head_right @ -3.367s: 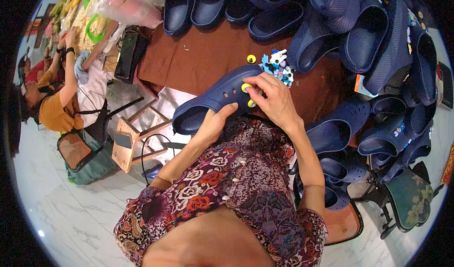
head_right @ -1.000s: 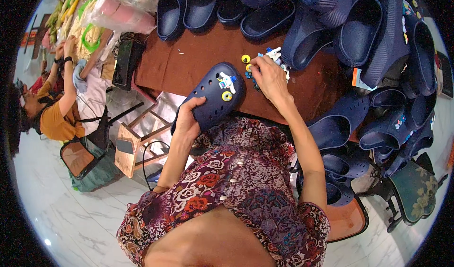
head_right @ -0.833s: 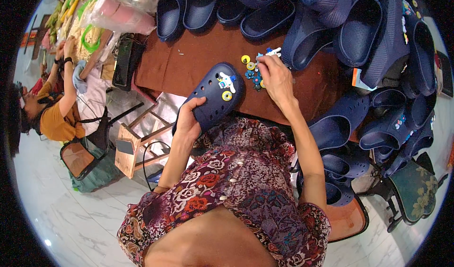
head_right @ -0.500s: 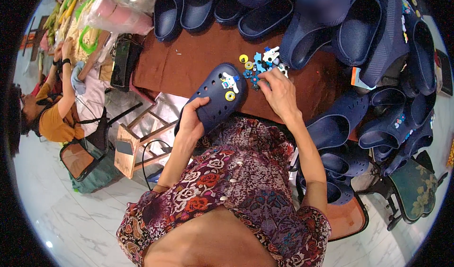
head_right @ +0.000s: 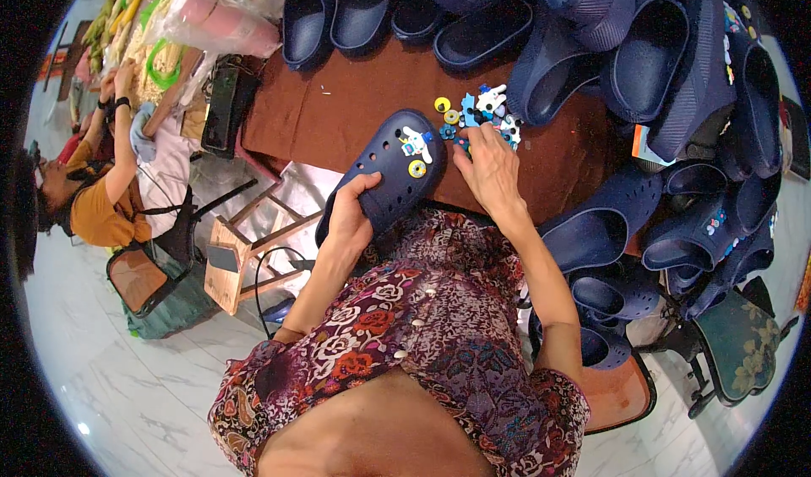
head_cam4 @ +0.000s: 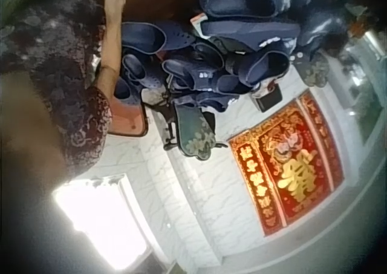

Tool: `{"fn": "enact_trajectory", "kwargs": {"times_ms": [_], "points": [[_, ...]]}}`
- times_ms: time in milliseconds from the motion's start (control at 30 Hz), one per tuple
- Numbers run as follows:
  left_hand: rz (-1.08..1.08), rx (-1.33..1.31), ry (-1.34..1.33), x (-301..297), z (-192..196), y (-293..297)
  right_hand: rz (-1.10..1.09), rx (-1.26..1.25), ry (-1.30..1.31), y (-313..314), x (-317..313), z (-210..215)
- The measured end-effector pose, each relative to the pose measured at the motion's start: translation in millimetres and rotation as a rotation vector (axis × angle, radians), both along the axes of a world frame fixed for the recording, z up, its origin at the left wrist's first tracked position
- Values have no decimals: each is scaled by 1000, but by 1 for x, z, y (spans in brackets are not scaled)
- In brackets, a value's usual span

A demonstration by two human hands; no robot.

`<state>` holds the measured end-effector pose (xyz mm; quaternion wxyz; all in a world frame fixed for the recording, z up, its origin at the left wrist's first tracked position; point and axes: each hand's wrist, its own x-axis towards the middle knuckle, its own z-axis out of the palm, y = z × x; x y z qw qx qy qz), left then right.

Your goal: Attaching small decorative charms to the holes of foam clogs.

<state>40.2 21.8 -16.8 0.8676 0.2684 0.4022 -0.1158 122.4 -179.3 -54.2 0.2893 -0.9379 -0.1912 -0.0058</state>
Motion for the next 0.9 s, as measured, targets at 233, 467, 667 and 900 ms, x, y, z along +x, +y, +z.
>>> {"fn": "enact_trajectory", "kwargs": {"times_ms": [233,467,667,900], "points": [[-23,-13,0,0,1,-4,-186,383,226,-21,-2,-4],[-48,-45,0,1,-3,-7,-242,797,686,-33,-3,10],[-48,-43,-13,2,-8,-9,-198,743,501,-18,-6,18],[-99,116,-103,-3,-6,-27,51,394,-58,25,-12,40]]}}
